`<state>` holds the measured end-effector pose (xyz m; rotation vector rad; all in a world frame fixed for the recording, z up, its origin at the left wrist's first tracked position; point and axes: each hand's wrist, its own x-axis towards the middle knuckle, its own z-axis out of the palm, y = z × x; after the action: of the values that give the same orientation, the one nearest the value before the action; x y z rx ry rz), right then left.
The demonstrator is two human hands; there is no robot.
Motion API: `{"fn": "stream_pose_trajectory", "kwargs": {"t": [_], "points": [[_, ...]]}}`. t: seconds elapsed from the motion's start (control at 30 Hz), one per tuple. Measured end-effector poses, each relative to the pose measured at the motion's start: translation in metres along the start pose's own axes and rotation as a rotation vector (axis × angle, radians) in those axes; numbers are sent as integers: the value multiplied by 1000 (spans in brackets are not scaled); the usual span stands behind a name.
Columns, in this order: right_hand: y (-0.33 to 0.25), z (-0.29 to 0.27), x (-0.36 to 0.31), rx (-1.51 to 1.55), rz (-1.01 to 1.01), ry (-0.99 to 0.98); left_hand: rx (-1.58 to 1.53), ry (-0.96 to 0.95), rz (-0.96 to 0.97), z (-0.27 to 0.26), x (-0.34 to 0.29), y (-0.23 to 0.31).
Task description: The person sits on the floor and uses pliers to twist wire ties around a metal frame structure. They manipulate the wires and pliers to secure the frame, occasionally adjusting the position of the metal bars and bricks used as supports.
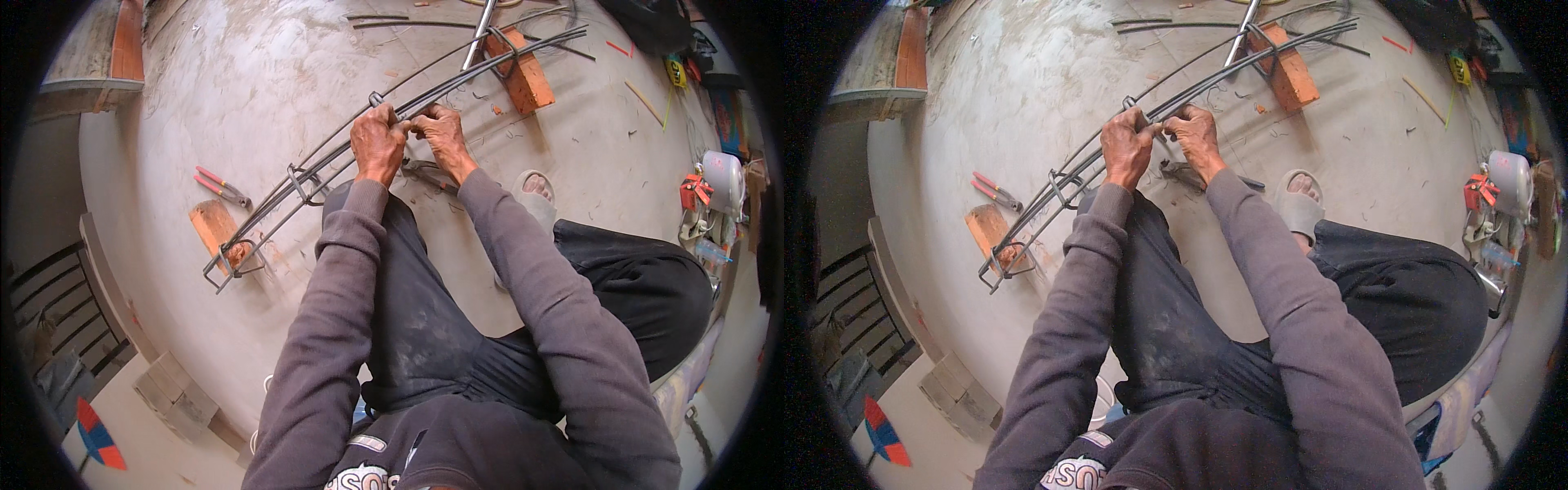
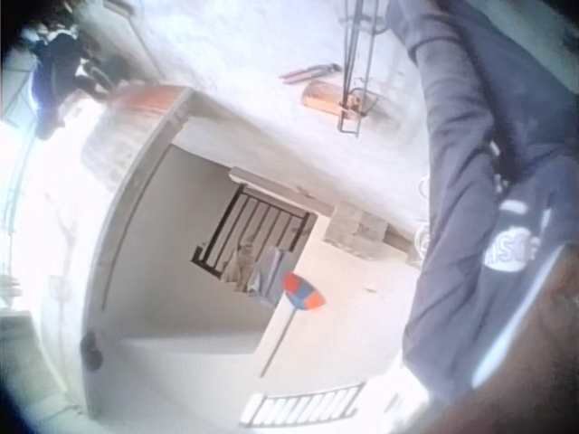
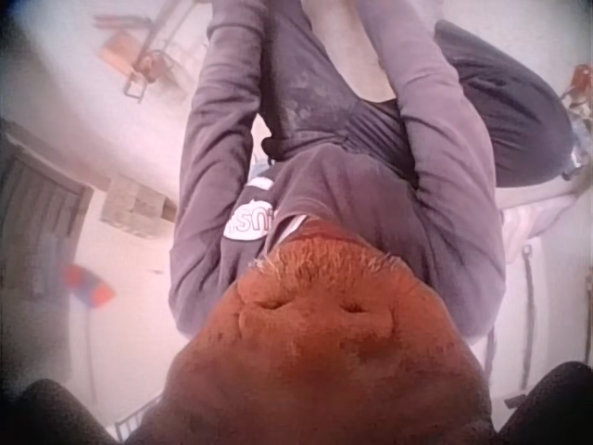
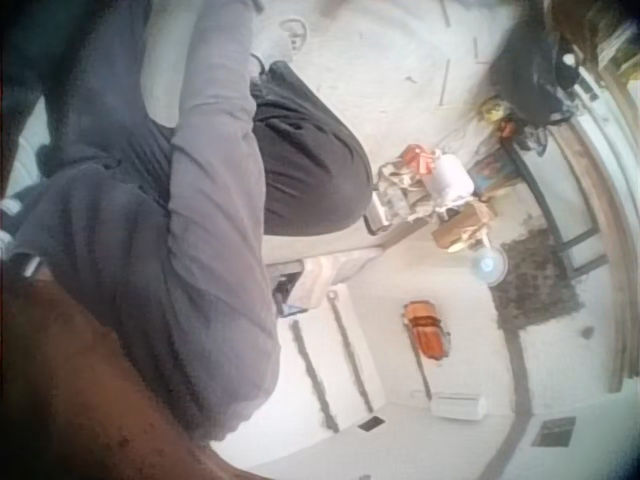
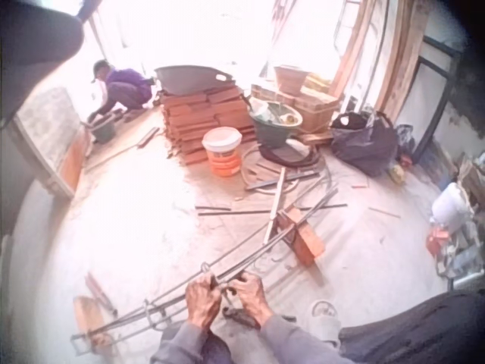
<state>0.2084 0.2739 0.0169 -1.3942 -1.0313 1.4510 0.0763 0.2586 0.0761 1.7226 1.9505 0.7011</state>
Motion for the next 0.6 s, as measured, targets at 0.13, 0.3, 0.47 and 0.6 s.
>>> {"fn": "stream_pose_trajectory", "kwargs": {"t": [0.13,0.3,0.47,0.6], "points": [[1,3,4,28,118,17,-15,22,24,3,-1,-1],[0,4,15,-177,205,2,-3,40,32,3,0,-3],[14,-2,34,-519,154,-50,24,57,72,5,1,2],[7,0,27,-618,166,-45,31,76,67,4,-1,3]]}}
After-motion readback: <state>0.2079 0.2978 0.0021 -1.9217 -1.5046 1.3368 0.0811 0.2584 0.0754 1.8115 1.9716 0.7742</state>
